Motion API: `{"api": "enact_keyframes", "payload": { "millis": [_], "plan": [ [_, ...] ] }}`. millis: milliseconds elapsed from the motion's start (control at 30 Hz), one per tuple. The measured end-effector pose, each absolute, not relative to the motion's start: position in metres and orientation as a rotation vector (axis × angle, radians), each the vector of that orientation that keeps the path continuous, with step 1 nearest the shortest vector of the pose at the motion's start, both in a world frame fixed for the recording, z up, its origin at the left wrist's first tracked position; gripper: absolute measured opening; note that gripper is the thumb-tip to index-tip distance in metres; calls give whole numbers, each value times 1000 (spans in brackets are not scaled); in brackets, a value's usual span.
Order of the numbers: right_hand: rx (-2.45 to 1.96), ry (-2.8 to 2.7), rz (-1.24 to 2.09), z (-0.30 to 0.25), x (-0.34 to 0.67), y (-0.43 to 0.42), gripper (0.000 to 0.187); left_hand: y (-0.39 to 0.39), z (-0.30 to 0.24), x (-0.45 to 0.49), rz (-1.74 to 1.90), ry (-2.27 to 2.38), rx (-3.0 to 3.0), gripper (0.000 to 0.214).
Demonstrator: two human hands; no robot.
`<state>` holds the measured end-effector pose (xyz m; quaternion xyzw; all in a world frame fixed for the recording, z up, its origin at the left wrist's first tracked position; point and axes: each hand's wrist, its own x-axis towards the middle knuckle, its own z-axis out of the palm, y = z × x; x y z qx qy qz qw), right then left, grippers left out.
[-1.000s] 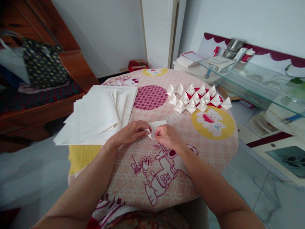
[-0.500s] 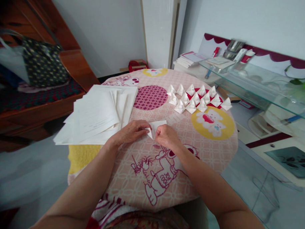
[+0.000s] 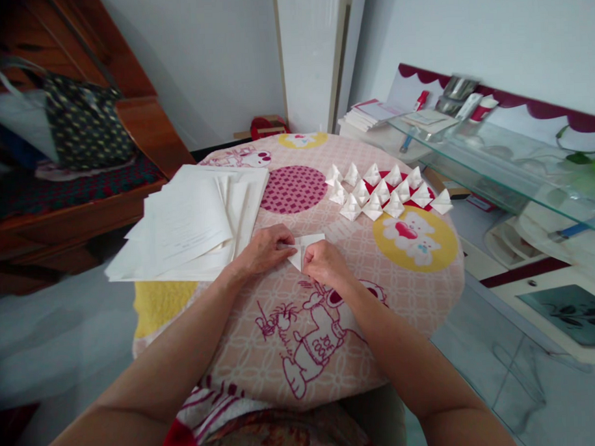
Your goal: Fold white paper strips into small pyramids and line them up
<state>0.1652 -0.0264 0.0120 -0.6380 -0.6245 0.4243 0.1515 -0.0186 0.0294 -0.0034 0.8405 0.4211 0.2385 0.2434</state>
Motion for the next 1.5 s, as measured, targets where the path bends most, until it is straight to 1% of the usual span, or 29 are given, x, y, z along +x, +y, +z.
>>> {"api": "enact_keyframes", "payload": {
  "millis": [367, 833, 1100, 1500],
  "plan": [
    [-1852, -1794, 1239, 15, 164, -26, 20, 31, -13, -15, 729, 1218, 2250, 1],
    [-1848, -1790, 1224, 12, 164, -26, 20, 34, -11, -13, 685, 1333, 2117, 7],
    [-1842, -1789, 1223, 12, 165, -26, 21, 34, -9, -8, 614, 1401, 2098, 5],
    [-1844, -1796, 1212, 11, 165, -26, 19, 34, -8, -8, 615, 1412, 2090, 7]
  ]
}}
